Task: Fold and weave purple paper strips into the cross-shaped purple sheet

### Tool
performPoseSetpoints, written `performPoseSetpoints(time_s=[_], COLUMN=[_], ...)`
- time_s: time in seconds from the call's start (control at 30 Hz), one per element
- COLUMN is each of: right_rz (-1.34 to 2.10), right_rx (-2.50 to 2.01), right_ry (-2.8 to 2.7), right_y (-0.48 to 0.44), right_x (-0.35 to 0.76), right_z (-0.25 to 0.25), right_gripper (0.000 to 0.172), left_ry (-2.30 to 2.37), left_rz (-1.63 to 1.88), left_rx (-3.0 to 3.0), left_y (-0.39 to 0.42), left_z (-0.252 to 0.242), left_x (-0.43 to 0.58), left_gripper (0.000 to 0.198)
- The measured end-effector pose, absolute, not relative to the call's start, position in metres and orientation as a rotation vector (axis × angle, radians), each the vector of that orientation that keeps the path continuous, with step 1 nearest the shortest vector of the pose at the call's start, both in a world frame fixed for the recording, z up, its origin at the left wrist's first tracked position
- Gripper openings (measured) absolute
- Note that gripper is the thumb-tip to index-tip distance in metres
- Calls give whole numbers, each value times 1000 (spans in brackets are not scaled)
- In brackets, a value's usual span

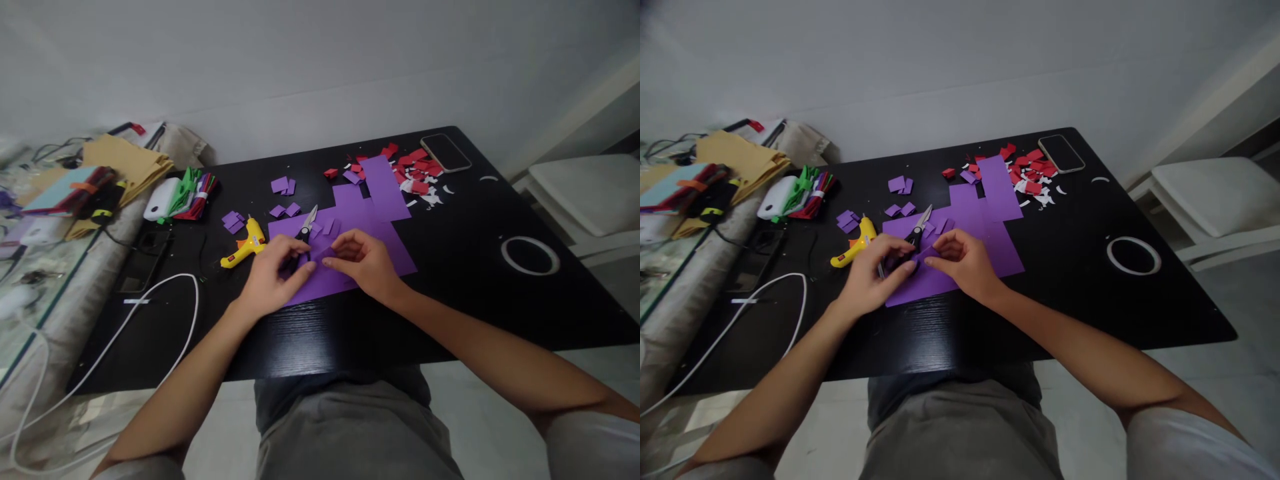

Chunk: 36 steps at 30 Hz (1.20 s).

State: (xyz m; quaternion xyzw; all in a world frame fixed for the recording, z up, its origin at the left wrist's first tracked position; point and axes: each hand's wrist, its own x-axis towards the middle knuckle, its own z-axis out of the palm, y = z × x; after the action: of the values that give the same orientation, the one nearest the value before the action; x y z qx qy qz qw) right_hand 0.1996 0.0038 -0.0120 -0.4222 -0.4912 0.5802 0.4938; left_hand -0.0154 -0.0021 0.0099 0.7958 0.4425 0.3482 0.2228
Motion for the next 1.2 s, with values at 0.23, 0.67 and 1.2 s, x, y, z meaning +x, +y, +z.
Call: performPoseSetpoints(time_s=[0.23, 0.67, 1.2], right_rz=[1403, 1508, 1424], right_rx=[-1000, -1026, -1024], right_ry=[-1314, -1261, -1354], right_y=[0, 3, 3], right_x=[196, 201, 202], right_z=[-17, -12, -14], right_gripper=[37, 39, 37], left_ry=[1178, 1205, 1209], left_rz=[961, 982, 1065], left_rx=[2052, 1840, 1822], left_y=[-8, -6, -5], left_z=[-5, -6, -9], left_x=[-1, -4, -4], left_gripper=[12, 15, 22])
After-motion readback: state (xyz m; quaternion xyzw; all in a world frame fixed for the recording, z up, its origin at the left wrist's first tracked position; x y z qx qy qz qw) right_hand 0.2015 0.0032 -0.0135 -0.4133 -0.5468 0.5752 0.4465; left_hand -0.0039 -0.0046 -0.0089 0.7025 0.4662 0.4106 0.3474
